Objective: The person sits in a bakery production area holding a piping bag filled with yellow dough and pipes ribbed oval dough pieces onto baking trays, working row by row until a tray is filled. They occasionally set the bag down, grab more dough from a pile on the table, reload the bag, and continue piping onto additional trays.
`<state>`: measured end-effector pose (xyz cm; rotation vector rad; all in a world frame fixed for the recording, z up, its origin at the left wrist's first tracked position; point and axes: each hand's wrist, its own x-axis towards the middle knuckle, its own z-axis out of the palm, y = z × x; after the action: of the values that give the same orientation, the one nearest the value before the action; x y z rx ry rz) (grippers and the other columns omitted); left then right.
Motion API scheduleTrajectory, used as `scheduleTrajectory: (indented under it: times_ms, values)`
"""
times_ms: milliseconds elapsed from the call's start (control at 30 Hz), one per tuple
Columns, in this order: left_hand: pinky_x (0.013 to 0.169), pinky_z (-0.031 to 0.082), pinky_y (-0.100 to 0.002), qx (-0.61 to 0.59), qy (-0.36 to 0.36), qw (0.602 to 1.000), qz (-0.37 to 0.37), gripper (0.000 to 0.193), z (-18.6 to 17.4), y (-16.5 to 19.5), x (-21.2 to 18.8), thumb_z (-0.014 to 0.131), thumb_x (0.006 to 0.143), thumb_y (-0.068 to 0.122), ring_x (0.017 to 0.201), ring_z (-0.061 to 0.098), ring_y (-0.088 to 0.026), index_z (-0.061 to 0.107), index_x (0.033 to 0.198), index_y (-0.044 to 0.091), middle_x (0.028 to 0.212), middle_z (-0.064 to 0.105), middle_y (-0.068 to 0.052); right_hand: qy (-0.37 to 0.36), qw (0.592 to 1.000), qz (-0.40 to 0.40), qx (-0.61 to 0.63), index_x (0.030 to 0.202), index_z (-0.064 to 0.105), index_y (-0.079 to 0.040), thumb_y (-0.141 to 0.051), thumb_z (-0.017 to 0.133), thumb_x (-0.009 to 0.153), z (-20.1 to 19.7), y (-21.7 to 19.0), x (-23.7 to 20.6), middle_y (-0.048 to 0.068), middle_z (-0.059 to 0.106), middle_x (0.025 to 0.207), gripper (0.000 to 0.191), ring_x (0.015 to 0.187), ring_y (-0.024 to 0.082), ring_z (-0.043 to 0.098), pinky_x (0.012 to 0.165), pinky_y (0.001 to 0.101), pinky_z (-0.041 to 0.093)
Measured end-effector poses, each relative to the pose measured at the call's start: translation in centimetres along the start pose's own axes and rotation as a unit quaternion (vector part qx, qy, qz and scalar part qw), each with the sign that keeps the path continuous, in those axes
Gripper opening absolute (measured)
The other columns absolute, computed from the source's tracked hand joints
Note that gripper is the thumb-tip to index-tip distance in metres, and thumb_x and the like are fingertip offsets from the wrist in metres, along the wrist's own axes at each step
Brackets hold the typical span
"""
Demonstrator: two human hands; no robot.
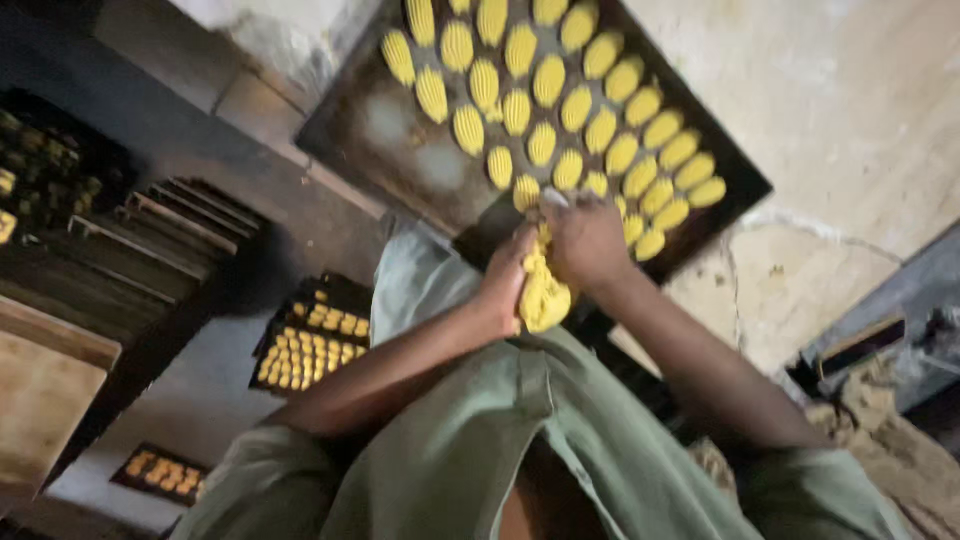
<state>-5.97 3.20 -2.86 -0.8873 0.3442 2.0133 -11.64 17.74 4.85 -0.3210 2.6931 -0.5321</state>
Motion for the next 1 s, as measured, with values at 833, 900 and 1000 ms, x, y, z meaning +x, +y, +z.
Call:
scheduleTrajectory:
  times_ms: [833,900,1000]
  values:
    - [0.081,0.059,-0.042,0.057,0.03,0.995,-0.076,0.043,-0.4,-8.3,1.2,0.054,0.105,0.049,0.093,0.069,-0.022,0.062,0.12,0.01,0.107,0.07,-0.006,0.044,0.994,0.085,0.049,0.096,0.068,-0.005,-0.013,0.067,0.077,2.3,2.8,-8.2,0.021,0.07,0.081,0.021,0.08,0.044,0.068,0.071,0.0532,0.053]
    - [0.086,0.059,-0.042,0.057,0.061,0.989,-0.124,0.041,-0.5,-8.0,1.0,0.056,0.104,0.048,0.098,0.07,-0.021,0.063,0.123,0.012,0.113,0.071,-0.004,-0.006,0.993,0.084,0.082,0.099,0.067,-0.005,-0.013,0.066,0.079,2.5,3.9,-9.1,0.021,0.07,0.081,0.022,0.081,0.044,0.067,0.07,0.053,0.053]
    - [0.089,0.061,-0.044,0.046,0.007,0.982,-0.181,0.043,-0.1,-7.2,2.0,0.053,0.1,0.048,0.101,0.072,-0.024,0.063,0.122,0.013,0.114,0.072,-0.007,-0.113,0.988,0.076,0.067,0.103,0.066,-0.004,-0.015,0.065,0.081,2.2,5.6,-10.4,0.022,0.069,0.079,0.024,0.078,0.043,0.067,0.069,0.0528,0.052]
